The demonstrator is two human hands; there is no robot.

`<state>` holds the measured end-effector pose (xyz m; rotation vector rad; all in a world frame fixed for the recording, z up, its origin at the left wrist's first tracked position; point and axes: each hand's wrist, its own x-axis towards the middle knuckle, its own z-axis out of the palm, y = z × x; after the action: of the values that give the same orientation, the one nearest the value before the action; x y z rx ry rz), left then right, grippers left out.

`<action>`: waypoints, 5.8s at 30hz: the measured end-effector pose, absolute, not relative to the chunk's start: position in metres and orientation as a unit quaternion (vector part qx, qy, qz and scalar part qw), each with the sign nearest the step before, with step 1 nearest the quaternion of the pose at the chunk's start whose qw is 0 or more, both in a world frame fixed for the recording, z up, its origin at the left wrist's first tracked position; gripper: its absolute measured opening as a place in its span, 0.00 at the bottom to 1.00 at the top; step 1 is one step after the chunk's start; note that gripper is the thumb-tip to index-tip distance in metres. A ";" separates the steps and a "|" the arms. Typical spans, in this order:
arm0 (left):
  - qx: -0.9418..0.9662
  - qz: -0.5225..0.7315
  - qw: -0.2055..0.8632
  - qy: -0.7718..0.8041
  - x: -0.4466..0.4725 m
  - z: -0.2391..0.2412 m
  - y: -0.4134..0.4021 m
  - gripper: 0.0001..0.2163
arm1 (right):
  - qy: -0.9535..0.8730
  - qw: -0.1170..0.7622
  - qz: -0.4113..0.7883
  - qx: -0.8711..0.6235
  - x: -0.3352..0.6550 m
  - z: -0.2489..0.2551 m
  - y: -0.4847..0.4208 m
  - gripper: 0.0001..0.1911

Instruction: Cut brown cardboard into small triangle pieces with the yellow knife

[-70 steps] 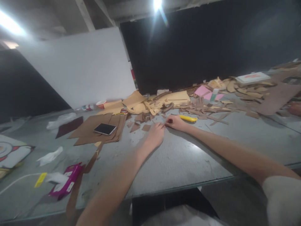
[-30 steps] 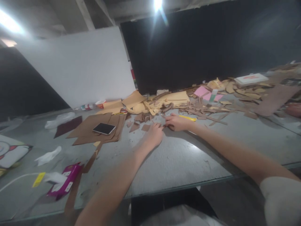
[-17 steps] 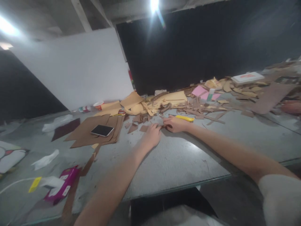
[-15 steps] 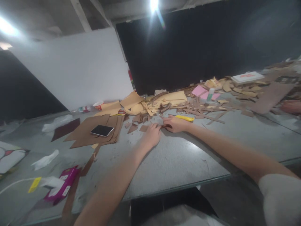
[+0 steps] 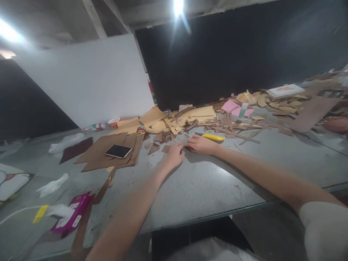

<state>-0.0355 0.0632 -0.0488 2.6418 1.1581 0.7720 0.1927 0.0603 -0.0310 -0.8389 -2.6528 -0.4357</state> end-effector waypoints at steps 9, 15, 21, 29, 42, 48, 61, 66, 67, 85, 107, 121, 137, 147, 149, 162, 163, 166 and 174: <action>0.802 0.339 0.250 0.423 -0.046 -0.041 0.071 0.13 | -0.782 0.380 0.150 -0.470 0.171 -0.039 0.054 0.12; 0.796 0.361 0.274 0.401 -0.049 -0.042 0.073 0.20 | -0.775 0.410 0.225 -0.425 0.172 -0.034 0.051 0.13; 0.797 0.370 0.260 0.400 -0.049 -0.043 0.072 0.22 | -0.781 0.411 0.243 -0.402 0.173 -0.032 0.051 0.18; 0.793 0.375 0.269 0.397 -0.049 -0.044 0.073 0.21 | -0.783 0.407 0.248 -0.400 0.174 -0.030 0.051 0.16; 0.789 0.374 0.283 0.397 -0.047 -0.046 0.073 0.18 | -0.798 0.414 0.222 -0.377 0.175 -0.029 0.048 0.17; 0.784 0.377 0.300 0.390 -0.048 -0.046 0.072 0.15 | -0.792 0.413 0.231 -0.385 0.175 -0.031 0.050 0.18; 0.761 0.415 0.284 0.409 -0.051 -0.052 0.081 0.20 | -0.770 0.459 0.240 -0.374 0.175 -0.031 0.048 0.14; 0.749 0.421 0.292 0.420 -0.052 -0.049 0.080 0.19 | -0.786 0.419 0.261 -0.372 0.176 -0.031 0.050 0.17; 0.747 0.420 0.295 0.423 -0.052 -0.049 0.079 0.19 | -0.785 0.415 0.272 -0.372 0.177 -0.032 0.050 0.18; 0.618 0.449 0.474 0.438 -0.064 -0.059 0.101 0.22 | -0.847 0.366 0.221 -0.316 0.177 -0.040 0.058 0.20; 0.621 0.457 0.445 0.456 -0.059 -0.054 0.093 0.22 | -0.779 0.379 0.255 -0.430 0.174 -0.030 0.050 0.15; 0.719 0.416 0.384 0.403 -0.051 -0.042 0.072 0.18 | -0.789 0.398 0.220 -0.413 0.173 -0.036 0.052 0.18; 0.751 0.381 0.365 0.396 -0.050 -0.044 0.074 0.18 | -0.788 0.412 0.199 -0.411 0.174 -0.034 0.050 0.17; 0.770 0.366 0.342 0.394 -0.047 -0.045 0.071 0.15 | -0.798 0.407 0.202 -0.396 0.172 -0.038 0.053 0.15; 0.770 0.367 0.342 0.395 -0.047 -0.046 0.072 0.16 | -0.792 0.415 0.198 -0.401 0.172 -0.039 0.054 0.14; 0.757 0.370 0.391 0.371 -0.053 -0.040 0.075 0.20 | -0.785 0.413 0.224 -0.404 0.173 -0.029 0.047 0.16; 0.756 0.371 0.393 0.368 -0.053 -0.040 0.075 0.20 | -0.787 0.408 0.232 -0.401 0.173 -0.028 0.046 0.16; 0.757 0.370 0.397 0.364 -0.053 -0.040 0.074 0.20 | -0.790 0.403 0.237 -0.396 0.173 -0.027 0.047 0.15; 0.720 0.412 0.382 0.407 -0.047 -0.040 0.075 0.13 | -0.799 0.406 0.214 -0.388 0.175 -0.033 0.051 0.12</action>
<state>-0.0473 0.0752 -0.0398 1.8376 1.0398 1.0514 0.1747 0.0512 -0.0335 -0.9783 -2.0158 0.5395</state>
